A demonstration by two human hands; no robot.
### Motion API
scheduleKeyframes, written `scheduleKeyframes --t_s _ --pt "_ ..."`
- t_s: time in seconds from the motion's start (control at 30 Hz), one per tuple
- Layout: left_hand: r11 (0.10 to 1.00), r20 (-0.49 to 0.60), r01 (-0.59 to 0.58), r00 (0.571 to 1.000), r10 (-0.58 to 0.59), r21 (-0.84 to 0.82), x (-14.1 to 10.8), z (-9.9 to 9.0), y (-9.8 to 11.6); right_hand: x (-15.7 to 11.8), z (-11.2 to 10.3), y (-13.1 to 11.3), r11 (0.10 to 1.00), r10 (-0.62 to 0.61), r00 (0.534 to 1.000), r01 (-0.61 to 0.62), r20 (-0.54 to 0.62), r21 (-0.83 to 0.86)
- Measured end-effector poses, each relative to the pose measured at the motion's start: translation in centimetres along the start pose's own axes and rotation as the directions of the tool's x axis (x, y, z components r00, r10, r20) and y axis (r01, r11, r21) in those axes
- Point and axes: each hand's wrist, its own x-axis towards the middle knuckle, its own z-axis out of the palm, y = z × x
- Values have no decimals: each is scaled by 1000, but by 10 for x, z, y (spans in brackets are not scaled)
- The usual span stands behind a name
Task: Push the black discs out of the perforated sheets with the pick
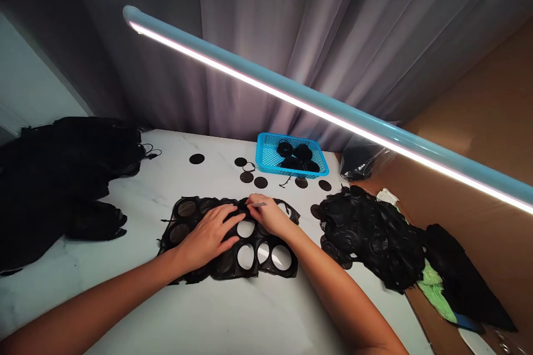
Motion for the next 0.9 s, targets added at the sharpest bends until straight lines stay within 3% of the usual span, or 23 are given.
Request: scheduleKeyframes --t_s 0.13,0.3,0.53,0.9 --pt "998 97 -35 995 29 56 -11 17 -10 -4 5 6 994 22 999 -27 49 103" --pt "1000 201 -20 979 20 -4 -19 6 -14 -6 4 10 984 35 997 -46 67 174" --pt "997 147 78 986 -73 -27 -10 8 -10 -5 7 11 982 59 996 -69 61 178" --pt "1000 129 18 991 -19 11 -14 13 -12 -6 6 6 996 5 996 -13 90 90"
